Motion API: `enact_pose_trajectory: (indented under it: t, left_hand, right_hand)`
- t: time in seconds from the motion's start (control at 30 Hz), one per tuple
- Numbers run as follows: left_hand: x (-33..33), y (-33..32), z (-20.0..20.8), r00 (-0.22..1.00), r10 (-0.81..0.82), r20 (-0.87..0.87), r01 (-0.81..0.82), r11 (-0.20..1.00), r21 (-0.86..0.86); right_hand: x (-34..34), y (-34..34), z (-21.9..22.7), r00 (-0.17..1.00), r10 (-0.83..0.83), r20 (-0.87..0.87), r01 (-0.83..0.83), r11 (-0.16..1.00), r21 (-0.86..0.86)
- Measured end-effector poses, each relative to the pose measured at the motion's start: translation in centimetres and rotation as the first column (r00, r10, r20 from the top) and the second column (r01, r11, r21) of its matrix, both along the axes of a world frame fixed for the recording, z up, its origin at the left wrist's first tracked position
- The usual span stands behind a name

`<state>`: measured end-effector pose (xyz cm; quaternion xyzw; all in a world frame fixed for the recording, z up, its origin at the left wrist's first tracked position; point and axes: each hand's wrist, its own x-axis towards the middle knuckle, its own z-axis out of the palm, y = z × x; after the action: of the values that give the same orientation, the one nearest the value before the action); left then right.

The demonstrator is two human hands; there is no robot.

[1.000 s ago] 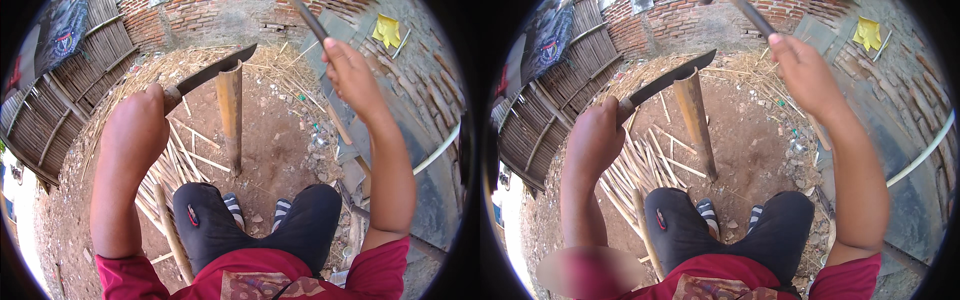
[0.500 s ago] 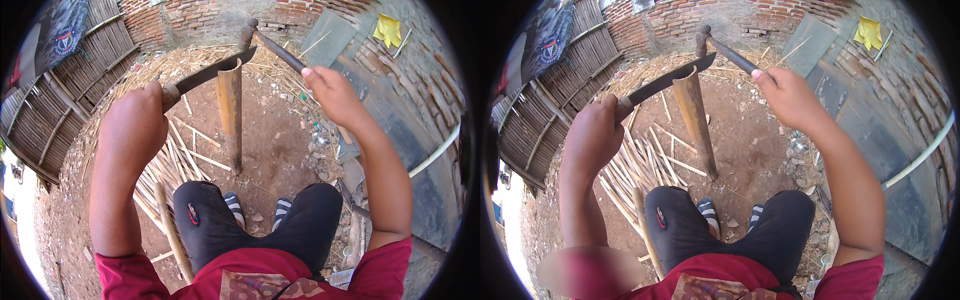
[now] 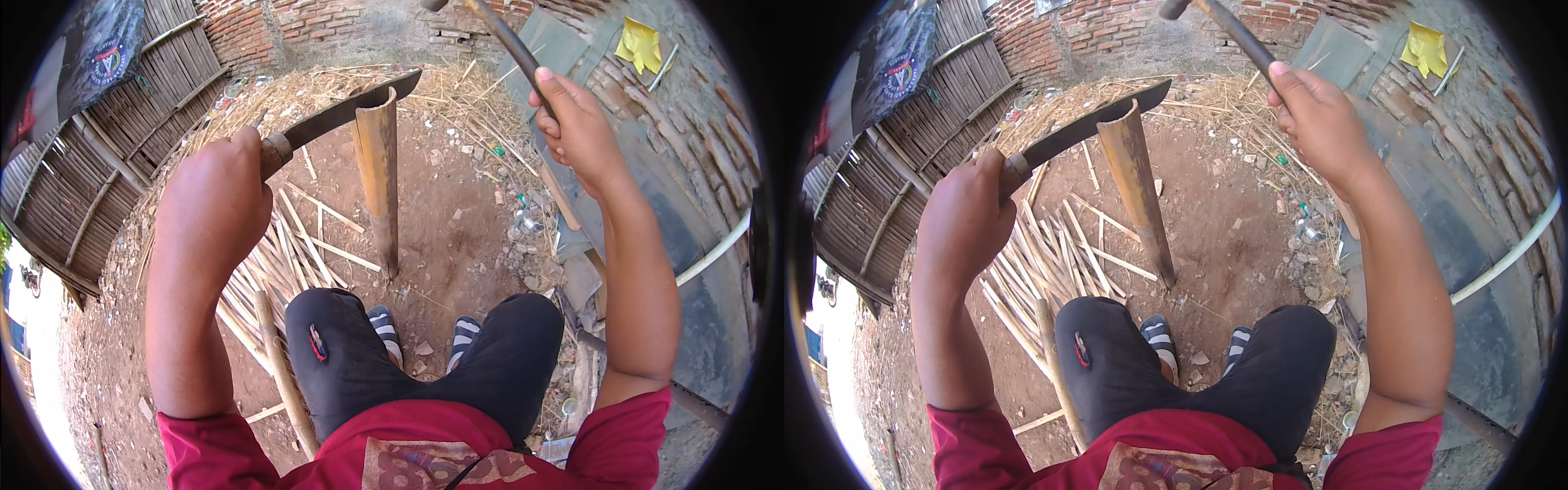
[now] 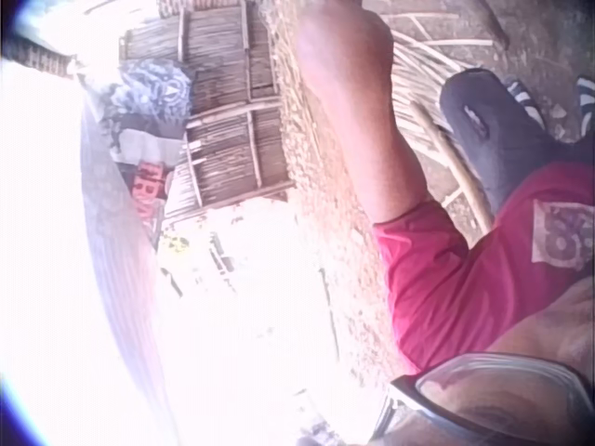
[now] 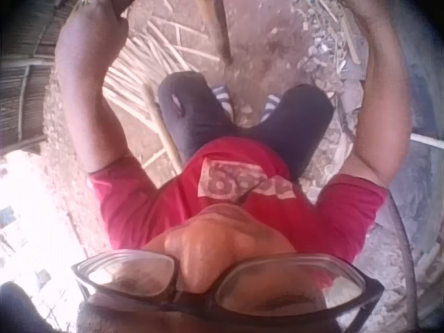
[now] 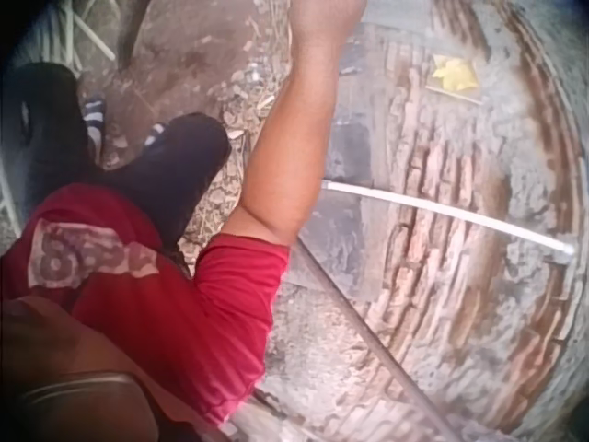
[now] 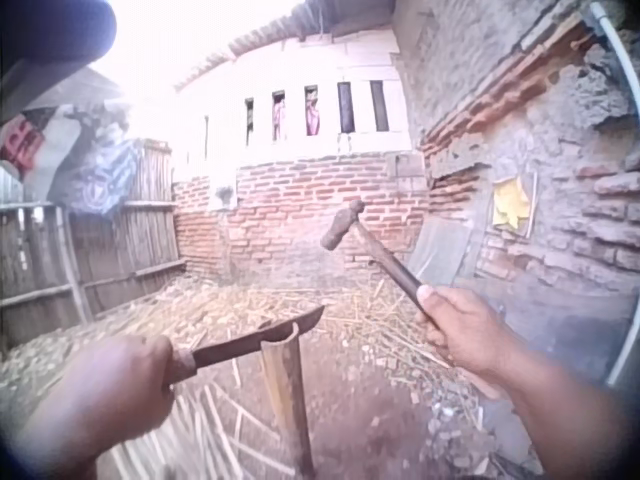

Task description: The person splits bamboo pieces by hammering a blade into the top of a bamboo pole and prying it open.

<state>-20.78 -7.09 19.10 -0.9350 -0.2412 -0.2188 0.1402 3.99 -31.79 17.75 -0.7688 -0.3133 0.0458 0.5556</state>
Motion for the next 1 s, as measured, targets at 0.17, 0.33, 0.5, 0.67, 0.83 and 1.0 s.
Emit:
enact_pose_trajectory:
  t: [0.17, 0.33, 0.5, 0.67, 0.83, 1.0]
  left_hand:
    - [-0.2, 0.0, -0.1, 1.000, -0.008, -0.013, 0.009, 0.999, 0.048]
    - [-0.3, 0.0, -0.1, 0.999, -0.035, -0.016, 0.035, 0.998, 0.046]
    - [0.7, 1.3, -2.4, 0.999, -0.030, 0.025, 0.033, 0.993, -0.111]
    - [1.3, 0.8, -5.4, 0.998, 0.000, 0.060, 0.012, 0.982, -0.189]
    - [1.3, 2.5, -4.9, 0.998, -0.016, 0.060, 0.027, 0.983, -0.182]
    - [1.7, 2.7, -4.8, 0.997, -0.047, 0.057, 0.055, 0.986, -0.154]
  right_hand:
    - [-0.5, 2.5, -4.5, 0.963, 0.076, 0.257, -0.020, 0.977, -0.212]
    - [0.4, 0.6, -1.8, 0.996, 0.006, 0.092, 0.003, 0.996, -0.090]
    - [0.1, 2.1, -4.8, 0.969, 0.032, 0.246, 0.019, 0.979, -0.203]
    - [0.4, 1.2, -2.6, 0.986, 0.019, 0.165, 0.010, 0.985, -0.173]
    - [0.3, 0.7, -2.1, 0.956, -0.079, 0.283, 0.098, 0.994, -0.057]
    - [1.0, 1.0, -1.8, 0.918, -0.027, 0.397, 0.084, 0.988, -0.127]
